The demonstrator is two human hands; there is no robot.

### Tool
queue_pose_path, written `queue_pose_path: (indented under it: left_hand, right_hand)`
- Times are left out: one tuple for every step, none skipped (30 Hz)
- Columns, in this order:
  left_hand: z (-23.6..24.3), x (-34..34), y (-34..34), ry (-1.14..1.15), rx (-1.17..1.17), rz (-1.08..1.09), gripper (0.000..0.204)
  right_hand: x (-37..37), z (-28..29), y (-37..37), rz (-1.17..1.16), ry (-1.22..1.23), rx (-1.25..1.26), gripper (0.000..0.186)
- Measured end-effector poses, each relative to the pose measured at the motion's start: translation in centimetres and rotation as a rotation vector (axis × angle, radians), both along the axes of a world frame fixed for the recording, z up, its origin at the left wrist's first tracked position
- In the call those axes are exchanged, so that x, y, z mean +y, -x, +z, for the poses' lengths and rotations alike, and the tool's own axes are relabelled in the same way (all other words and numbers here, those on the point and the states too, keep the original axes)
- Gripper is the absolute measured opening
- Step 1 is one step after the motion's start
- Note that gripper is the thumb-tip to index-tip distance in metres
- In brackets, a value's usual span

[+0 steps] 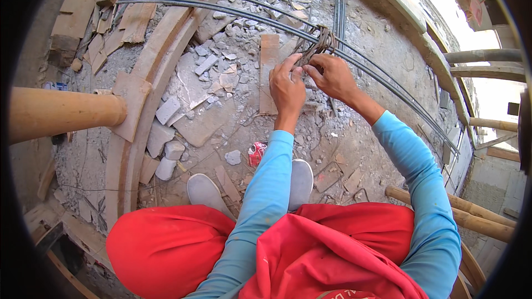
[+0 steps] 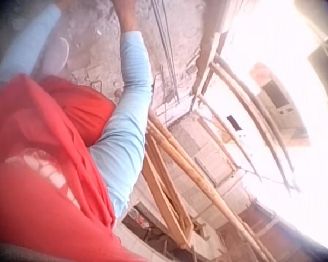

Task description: The person secures rebar together by hand and using pliers to twist thin wire around the intersections.

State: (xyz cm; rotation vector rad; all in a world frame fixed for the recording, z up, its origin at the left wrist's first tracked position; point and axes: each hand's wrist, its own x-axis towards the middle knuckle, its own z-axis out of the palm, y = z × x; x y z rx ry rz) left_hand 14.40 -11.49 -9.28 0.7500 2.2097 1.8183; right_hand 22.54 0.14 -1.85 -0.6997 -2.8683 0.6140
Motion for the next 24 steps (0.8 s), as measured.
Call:
queue_pose_path:
  left_hand:
    - [0.0,-0.1,-0.1,0.013,0.011,0.011,0.033]
    - [0.1,-0.3,-0.3,0.025,0.022,0.020,0.033]
    - [0.1,-0.4,-0.4,0.035,0.032,0.029,0.034]
    - [0.1,-0.3,-0.4,0.039,0.049,0.030,0.033]
    - [0.0,-0.2,-0.2,0.042,0.067,0.026,0.033]
    - [-0.1,0.0,-0.4,0.044,0.078,0.015,0.032]
    - [0.0,0.2,-0.7,0.041,0.049,-0.014,0.032]
    - [0.1,0.5,-0.6,0.038,0.019,-0.051,0.033]
    - [0.0,0.6,-0.6,0.045,-0.019,-0.105,0.033]
    - [-0.8,0.7,0.3,-0.016,0.069,-0.063,0.032]
    - [-2.0,0.4,1.3,-0.070,0.150,-0.024,0.032]
    - [-1.3,0.3,1.2,-0.038,0.018,-0.064,0.033]
    - [-1.2,0.2,1.7,-0.031,0.000,-0.063,0.032]
    - [-1.2,0.1,2.1,0.095,-0.039,-0.104,0.033]
    - [-1.3,0.3,2.5,0.109,-0.011,-0.114,0.035]
    - [-1.5,0.2,3.2,0.125,0.026,-0.115,0.036]
    - [-1.9,0.5,3.2,0.099,0.073,-0.158,0.037]
    - [-2.6,0.7,3.2,0.070,0.114,-0.213,0.039]
    - [-4.1,1.0,4.2,0.023,0.083,-0.272,0.038]
    - [-5.1,1.0,5.3,-0.025,0.057,-0.313,0.037]
    - [-4.9,0.9,4.7,0.022,-0.059,-0.342,0.037]
    - [-4.3,0.7,4.7,0.066,-0.113,-0.354,0.037]
    - [-3.7,0.4,4.6,0.112,-0.168,-0.368,0.037]
    - [-3.5,0.4,4.5,0.149,-0.177,-0.376,0.037]
  right_hand:
    - [-0.2,0.3,0.2,0.010,-0.034,-0.014,0.026]
    - [-0.3,0.5,0.5,0.019,-0.067,-0.028,0.027]
    - [-0.3,0.6,0.5,-0.013,-0.029,-0.062,0.029]
    - [-0.2,0.7,0.5,-0.048,0.010,-0.096,0.031]
    - [-0.1,0.8,0.4,-0.088,0.049,-0.130,0.033]
    - [0.2,1.0,0.0,-0.088,0.092,-0.112,0.033]
    - [0.6,0.9,-0.9,-0.101,0.140,-0.096,0.034]
    - [1.1,0.8,-2.0,-0.124,0.188,-0.078,0.036]
    - [1.2,1.1,-3.2,-0.153,0.153,-0.065,0.040]
    - [1.2,1.8,-4.1,-0.181,0.150,-0.093,0.041]
    - [0.9,2.5,-4.6,-0.180,0.097,-0.076,0.040]
    - [0.5,3.8,-7.0,-0.220,0.068,-0.034,0.038]
    - [0.2,4.6,-8.9,-0.255,0.081,0.015,0.037]
    - [-0.4,5.6,-12.1,-0.331,0.073,0.022,0.035]
    - [-1.4,6.6,-14.8,-0.393,0.058,0.039,0.034]
    - [-2.8,6.8,-17.6,-0.525,0.086,0.003,0.032]
    - [-4.8,6.5,-21.7,-0.672,0.108,-0.042,0.030]
    - [-7.6,6.0,-25.9,-0.833,0.131,-0.088,0.028]
    - [-10.5,5.3,-29.6,-0.955,0.159,-0.131,0.027]
    - [-13.3,4.3,-32.7,-1.060,0.188,-0.164,0.025]
    - [-16.8,3.5,-36.1,-1.192,0.214,-0.290,0.026]
    - [-20.1,2.5,-39.0,-1.300,0.250,-0.400,0.027]
    - [-24.0,1.1,-42.0,-1.387,0.274,-0.413,0.028]
    - [-27.3,-0.1,-44.2,-1.464,0.298,-0.420,0.029]
